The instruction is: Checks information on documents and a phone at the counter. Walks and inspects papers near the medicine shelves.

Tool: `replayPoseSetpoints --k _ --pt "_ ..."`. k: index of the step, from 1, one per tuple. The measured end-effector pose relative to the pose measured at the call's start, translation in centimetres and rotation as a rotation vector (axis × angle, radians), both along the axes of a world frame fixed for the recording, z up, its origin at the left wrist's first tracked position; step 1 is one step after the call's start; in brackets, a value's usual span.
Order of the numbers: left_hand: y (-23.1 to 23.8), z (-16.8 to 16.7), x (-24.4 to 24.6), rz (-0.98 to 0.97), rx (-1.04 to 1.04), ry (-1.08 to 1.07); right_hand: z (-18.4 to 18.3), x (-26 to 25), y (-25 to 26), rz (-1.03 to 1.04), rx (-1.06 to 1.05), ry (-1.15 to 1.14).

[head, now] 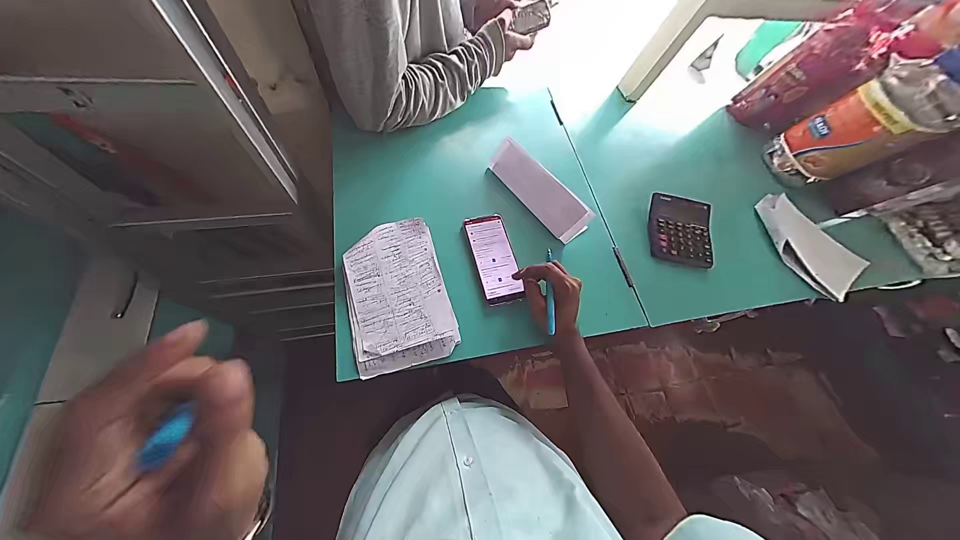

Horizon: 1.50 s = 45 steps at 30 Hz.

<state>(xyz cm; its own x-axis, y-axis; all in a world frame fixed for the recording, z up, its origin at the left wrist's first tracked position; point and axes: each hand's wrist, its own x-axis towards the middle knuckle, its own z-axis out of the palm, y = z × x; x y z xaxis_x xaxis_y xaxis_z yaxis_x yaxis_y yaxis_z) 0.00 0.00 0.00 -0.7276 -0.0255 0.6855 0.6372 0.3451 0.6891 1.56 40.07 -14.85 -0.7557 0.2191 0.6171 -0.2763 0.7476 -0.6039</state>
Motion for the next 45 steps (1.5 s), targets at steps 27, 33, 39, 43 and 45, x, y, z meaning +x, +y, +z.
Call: replayPoseSetpoints --k 27,33,39,43,45 --pt "4.7 -16.4 -2.3 0.113 0.137 -0.540 0.2 -0.5 0.1 -0.020 0.076 -0.150" --pt "4.7 -16.6 -2.2 0.131 0.121 -0.488 -0.1 -0.3 0.4 0.031 -0.030 -0.022" --pt "4.5 -16.8 -2.1 0.115 0.162 -0.495 0.1 2.0 0.3 -0.012 -0.047 -0.009" --pt "4.5 -16.6 -2.0 0.096 0.127 -0.502 0.1 2.0 0.1 0.004 0.029 -0.036" --pt "4.4 -16.7 -2.1 0.092 0.131 -0.509 0.1 1.8 0.1 0.004 0.061 -0.052"
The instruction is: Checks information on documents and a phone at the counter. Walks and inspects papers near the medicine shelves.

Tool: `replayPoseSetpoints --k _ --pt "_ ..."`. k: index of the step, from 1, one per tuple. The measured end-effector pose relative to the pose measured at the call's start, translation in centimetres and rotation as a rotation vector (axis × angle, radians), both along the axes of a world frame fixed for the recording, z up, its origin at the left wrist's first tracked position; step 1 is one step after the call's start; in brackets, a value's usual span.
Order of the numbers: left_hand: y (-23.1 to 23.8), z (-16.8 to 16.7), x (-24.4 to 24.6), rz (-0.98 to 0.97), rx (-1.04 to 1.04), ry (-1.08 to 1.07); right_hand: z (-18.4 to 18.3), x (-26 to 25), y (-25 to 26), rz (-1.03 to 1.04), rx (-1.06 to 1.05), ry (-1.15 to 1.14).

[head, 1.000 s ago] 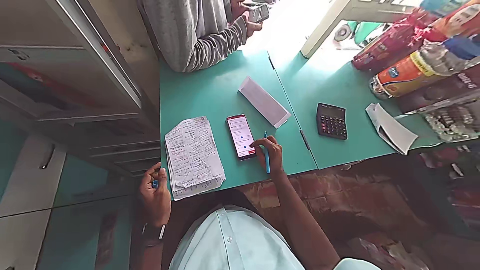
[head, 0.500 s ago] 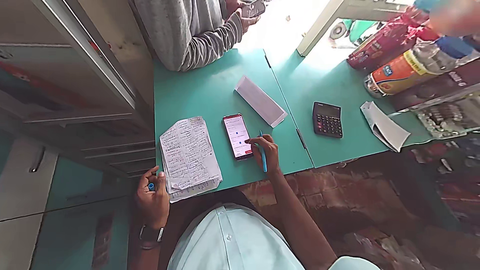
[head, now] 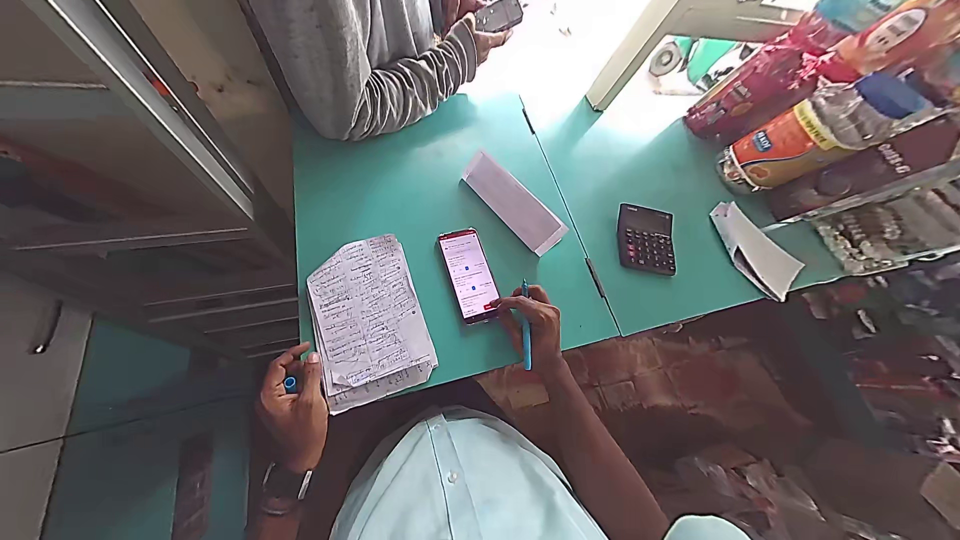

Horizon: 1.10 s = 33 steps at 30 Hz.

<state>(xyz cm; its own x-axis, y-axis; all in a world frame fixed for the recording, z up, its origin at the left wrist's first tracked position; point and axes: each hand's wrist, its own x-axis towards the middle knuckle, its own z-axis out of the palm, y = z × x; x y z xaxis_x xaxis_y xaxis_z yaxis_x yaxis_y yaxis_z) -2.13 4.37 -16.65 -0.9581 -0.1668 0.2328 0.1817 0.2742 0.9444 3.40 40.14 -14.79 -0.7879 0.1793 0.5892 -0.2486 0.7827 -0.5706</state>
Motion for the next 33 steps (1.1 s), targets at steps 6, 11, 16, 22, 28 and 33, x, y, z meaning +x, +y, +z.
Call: replayPoseSetpoints --k 6,11,16,22,28,33 --pt "0.22 0.09 0.11 0.013 0.031 0.006 -0.01 0.30 0.03 -0.049 -0.048 0.083" --pt "0.31 0.01 0.17 0.034 0.023 0.031 0.13 0.14 -0.05 -0.072 -0.060 0.051" --pt "0.47 -0.01 0.31 0.060 -0.044 0.075 -0.01 0.05 0.00 -0.065 -0.085 0.058" --pt "0.65 -0.19 0.34 0.078 -0.114 0.103 -0.03 0.01 0.03 0.002 -0.090 0.025" --pt "0.58 -0.10 0.37 0.055 -0.116 0.108 0.19 -0.08 -0.16 0.026 0.003 -0.065" --pt "0.54 -0.08 0.42 0.054 -0.109 0.106 -0.04 0.21 -0.13 0.017 -0.021 0.044"
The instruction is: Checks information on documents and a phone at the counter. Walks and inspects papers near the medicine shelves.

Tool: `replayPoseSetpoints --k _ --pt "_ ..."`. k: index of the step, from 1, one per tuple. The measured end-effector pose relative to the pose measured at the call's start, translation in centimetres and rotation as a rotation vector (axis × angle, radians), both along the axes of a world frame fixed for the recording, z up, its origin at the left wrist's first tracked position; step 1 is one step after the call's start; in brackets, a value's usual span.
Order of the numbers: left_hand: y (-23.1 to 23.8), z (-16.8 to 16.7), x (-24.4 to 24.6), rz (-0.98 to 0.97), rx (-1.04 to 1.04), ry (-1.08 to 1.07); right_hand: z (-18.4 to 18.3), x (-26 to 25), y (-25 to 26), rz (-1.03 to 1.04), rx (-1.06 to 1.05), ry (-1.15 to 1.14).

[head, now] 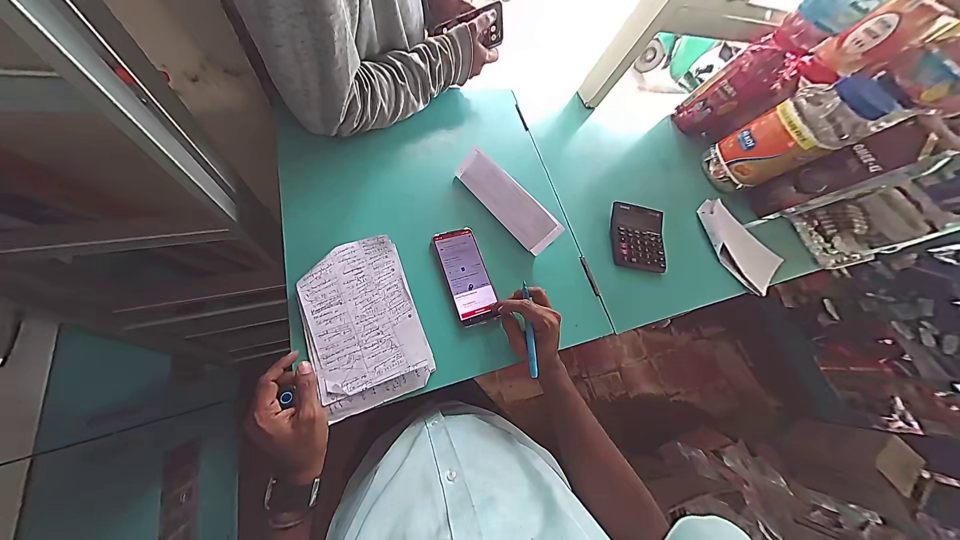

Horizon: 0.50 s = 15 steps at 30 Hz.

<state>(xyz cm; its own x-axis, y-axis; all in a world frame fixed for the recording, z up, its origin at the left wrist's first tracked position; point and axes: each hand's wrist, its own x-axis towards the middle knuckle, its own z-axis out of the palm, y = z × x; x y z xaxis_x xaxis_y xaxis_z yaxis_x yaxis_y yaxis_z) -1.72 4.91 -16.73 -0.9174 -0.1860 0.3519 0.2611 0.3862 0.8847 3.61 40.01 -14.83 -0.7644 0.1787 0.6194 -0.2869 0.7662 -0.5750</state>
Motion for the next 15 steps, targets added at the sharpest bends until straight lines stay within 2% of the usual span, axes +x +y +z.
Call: replayPoseSetpoints --k 15 --pt "-0.11 -0.13 -0.01 -0.014 -0.001 -0.011 -0.31 0.00 0.27 0.020 -0.010 0.013"
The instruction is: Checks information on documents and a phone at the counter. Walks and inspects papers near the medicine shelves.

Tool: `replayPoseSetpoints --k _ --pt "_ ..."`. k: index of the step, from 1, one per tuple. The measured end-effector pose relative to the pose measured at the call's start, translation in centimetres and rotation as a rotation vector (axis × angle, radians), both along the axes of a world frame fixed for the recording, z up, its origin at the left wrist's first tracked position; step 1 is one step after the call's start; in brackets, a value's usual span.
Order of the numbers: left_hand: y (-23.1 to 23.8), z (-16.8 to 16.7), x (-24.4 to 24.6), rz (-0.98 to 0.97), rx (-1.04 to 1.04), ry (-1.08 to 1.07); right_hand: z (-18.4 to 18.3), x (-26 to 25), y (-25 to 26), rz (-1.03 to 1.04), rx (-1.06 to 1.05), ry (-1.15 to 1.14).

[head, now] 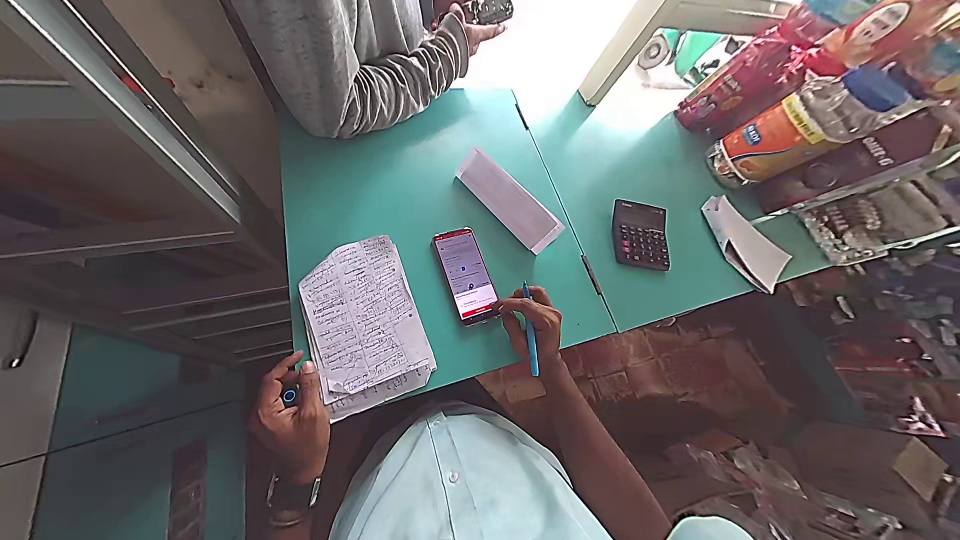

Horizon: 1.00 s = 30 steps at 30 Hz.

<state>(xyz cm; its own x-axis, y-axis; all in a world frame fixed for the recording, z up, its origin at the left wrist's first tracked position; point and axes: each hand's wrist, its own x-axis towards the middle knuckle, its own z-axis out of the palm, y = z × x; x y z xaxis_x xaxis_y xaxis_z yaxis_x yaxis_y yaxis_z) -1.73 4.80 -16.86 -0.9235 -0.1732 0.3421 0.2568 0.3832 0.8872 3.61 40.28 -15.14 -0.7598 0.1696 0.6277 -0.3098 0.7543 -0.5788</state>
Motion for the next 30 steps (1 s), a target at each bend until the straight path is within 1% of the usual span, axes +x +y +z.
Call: replayPoseSetpoints --k 2,4,10,11,13,17,22,30 --pt "0.0 0.1 0.0 0.005 -0.004 0.000 0.2 -0.2 -0.1 0.014 -0.007 -0.052" --pt "0.1 0.1 0.0 0.001 -0.007 -0.004 0.7 -0.5 -0.3 0.041 0.002 -0.160" --pt "0.0 0.2 0.1 -0.007 -0.013 -0.026 1.3 -0.8 -0.9 0.079 0.129 -0.314" --pt "0.1 0.3 0.1 -0.007 -0.016 -0.028 1.2 -0.8 -0.9 0.075 0.127 -0.290" --pt "0.1 0.3 0.0 -0.004 -0.016 -0.023 0.8 -0.5 -0.6 0.045 0.067 -0.160" --pt "0.1 0.1 0.0 -0.008 0.000 -0.015 0.3 -0.1 -0.1 -0.078 -0.032 -0.005" --pt "0.2 0.2 0.0 -0.004 -0.007 -0.024 0.2 -0.2 0.0 -0.098 -0.026 0.004" --pt "0.1 0.0 0.0 -0.006 -0.005 -0.010 0.3 -0.1 0.0 -0.015 -0.004 0.000"
